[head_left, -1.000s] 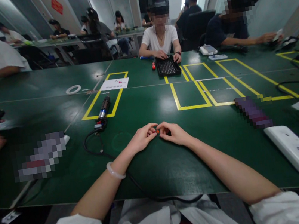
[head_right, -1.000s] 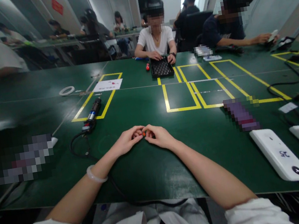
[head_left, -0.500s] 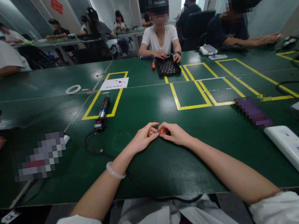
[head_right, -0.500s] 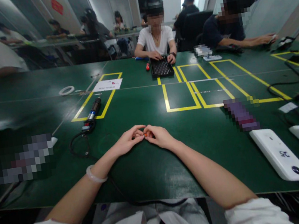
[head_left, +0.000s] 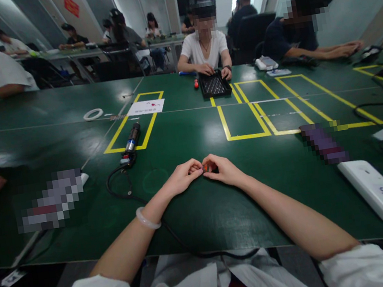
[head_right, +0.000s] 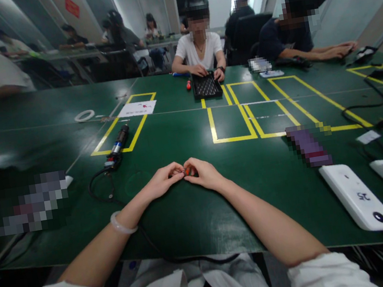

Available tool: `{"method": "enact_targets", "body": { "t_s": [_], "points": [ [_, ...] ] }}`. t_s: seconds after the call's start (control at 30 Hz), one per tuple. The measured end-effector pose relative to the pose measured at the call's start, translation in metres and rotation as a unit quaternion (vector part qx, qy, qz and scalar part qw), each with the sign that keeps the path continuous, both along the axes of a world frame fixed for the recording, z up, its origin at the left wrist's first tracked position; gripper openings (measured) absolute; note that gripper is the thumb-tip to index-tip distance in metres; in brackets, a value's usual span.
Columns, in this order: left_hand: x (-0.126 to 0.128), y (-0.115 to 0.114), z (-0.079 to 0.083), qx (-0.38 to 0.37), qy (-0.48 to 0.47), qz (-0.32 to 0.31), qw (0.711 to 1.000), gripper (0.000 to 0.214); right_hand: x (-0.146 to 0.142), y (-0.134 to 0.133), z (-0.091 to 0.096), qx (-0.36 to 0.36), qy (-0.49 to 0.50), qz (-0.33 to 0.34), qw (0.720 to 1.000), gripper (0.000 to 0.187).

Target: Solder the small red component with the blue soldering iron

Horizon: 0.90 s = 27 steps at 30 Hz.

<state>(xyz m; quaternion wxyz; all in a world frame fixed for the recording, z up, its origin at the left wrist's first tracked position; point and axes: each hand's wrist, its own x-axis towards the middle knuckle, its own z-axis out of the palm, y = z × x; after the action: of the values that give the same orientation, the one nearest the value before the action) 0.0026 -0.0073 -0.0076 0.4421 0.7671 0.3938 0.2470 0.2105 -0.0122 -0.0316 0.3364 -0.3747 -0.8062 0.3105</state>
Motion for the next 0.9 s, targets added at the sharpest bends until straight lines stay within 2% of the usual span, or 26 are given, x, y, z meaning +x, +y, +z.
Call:
{"method": "enact_targets", "body": {
  "t_s": [0.17, 0.33, 0.47, 0.67, 0.9],
  "points": [
    [0.0001, -0.0001, 0.0008, -0.007, 0.007, 0.003, 1.0, 0.03, -0.0003, -0.0009, 0.0002, 0.018, -0.006, 0.004, 1.0, 0.009],
    [0.0004, -0.0002, -0.0026, -0.009, -0.007, 0.011, 1.0, 0.03, 0.0, -0.0012, -0.0007, -0.026, 0.024, -0.008, 0.999, 0.014],
    [0.0019, -0.0036, 0.0006, 0.03, 0.002, 0.0, 1.0, 0.027, 0.0002, 0.0001, -0.0012, -0.043, 0.044, -0.013, 0.998, 0.016],
    [0.0025, -0.0073, 0.006, 0.118, 0.065, 0.011, 0.991, 0.017, 0.0013, 0.0004, -0.0015, -0.055, 0.049, -0.007, 0.997, 0.015],
    [-0.0005, -0.0049, 0.0054, 0.111, 0.056, 0.03, 0.992, 0.02, 0.0008, 0.0001, -0.0019, -0.047, 0.053, 0.012, 0.997, 0.018]
  ]
}}
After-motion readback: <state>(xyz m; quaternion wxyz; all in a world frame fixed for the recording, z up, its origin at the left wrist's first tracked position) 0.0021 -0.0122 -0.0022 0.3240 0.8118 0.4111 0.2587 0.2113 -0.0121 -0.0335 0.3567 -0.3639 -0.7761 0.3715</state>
